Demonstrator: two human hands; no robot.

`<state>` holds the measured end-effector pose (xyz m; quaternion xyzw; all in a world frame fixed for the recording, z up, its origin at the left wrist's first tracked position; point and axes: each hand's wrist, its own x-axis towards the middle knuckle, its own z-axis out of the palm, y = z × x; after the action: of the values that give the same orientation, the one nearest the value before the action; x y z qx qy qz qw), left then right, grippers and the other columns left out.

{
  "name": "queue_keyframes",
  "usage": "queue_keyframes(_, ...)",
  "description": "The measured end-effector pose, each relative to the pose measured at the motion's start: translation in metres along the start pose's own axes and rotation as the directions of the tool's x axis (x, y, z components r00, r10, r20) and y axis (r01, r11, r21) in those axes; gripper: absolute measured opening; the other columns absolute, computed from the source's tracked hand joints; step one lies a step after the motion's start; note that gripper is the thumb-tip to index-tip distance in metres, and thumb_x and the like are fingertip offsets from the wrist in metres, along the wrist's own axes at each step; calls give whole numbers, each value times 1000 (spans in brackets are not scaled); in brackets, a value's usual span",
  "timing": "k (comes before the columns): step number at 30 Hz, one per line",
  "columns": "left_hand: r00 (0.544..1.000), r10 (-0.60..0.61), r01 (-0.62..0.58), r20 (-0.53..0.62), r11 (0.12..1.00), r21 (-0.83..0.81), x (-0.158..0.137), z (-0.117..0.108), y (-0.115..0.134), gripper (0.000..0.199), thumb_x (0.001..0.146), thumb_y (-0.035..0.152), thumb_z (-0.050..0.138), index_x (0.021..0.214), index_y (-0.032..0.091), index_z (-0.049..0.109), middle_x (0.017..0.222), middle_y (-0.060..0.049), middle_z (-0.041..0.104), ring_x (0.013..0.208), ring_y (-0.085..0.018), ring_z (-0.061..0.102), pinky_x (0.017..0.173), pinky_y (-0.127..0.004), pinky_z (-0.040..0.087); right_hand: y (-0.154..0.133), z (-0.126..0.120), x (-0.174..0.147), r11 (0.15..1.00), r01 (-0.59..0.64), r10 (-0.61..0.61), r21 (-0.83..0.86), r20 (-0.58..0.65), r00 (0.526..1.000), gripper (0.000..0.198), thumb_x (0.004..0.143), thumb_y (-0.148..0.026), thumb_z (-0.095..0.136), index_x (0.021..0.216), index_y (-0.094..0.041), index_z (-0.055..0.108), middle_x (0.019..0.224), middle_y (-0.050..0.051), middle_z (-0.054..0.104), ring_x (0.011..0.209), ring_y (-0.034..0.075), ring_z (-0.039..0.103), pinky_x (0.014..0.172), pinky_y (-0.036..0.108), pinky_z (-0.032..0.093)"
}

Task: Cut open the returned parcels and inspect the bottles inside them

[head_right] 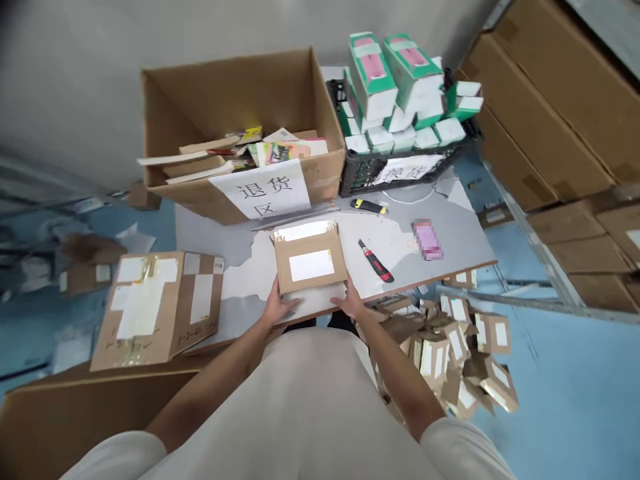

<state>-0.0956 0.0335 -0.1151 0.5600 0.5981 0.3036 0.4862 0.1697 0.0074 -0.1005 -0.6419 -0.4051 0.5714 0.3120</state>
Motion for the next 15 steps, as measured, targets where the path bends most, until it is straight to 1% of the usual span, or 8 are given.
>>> queue_keyframes(1,1000,-18,19,16,999,-28,3,-2,-3,102,66,49,77,147,19,23,143,-19,41,135,-31,40,102,-48,45,0,6,-3,1000,14,-14,-6,-35,999,99,64,-31,76,148,-30,23,149,14,37,137,29,39,108,55,35)
queue_keyframes(3,1000,-14,15,14,999,-31,9,-5,-2,94,69,50,73,144,19,27,140,-18,42,133,-30,42,101,-46,46,-3,14,-10,997,72,-77,-35,-172,982,86,68,-30,72,143,-26,31,142,15,44,131,28,44,107,52,38)
queue_keyframes(5,998,57,-57,10,998,17,14,-6,9,89,69,50,74,141,19,33,138,-17,40,132,-29,43,101,-43,47,-9,16,-25,988,138,-153,-67,-338,929,75,71,-30,68,139,-24,37,137,14,46,128,26,45,106,48,40)
queue_keyframes(7,988,150,-152,48,988,42,18,-2,26,87,68,49,76,139,20,36,137,-16,38,130,-28,43,99,-41,49,-15,13,-49,980,194,-194,-51,-484,853,65,74,-31,65,134,-25,40,133,12,47,125,23,47,104,44,43)
queue_keyframes(9,961,241,-246,135,969,16,19,10,47,86,69,49,76,139,21,36,137,-15,37,129,-27,45,99,-39,49,-17,8,-82,974,226,-178,-1,-623,761,58,77,-34,62,130,-25,41,131,12,47,122,21,48,101,40,47)
queue_keyframes(11,909,334,-336,251,941,-34,18,32,68,87,69,48,77,140,21,34,137,-14,36,129,-27,45,102,-39,48,-15,2,-119,971,235,-128,36,-752,647,55,79,-37,62,127,-24,40,128,11,46,120,21,50,98,39,50)
queue_keyframes(13,832,416,-414,368,906,-86,14,61,88,90,67,46,79,141,21,33,137,-14,36,130,-27,44,105,-41,45,-8,-2,-156,977,210,-75,41,-853,517,55,78,-39,63,125,-25,40,126,11,46,118,22,51,96,40,51)
queue_keyframes(15,741,475,-473,476,871,-132,6,96,107,92,65,45,80,140,21,34,138,-15,36,132,-28,43,106,-42,43,1,-5,-189,990,140,-26,27,-930,367,57,76,-41,65,125,-25,39,126,12,45,119,23,50,94,41,52)
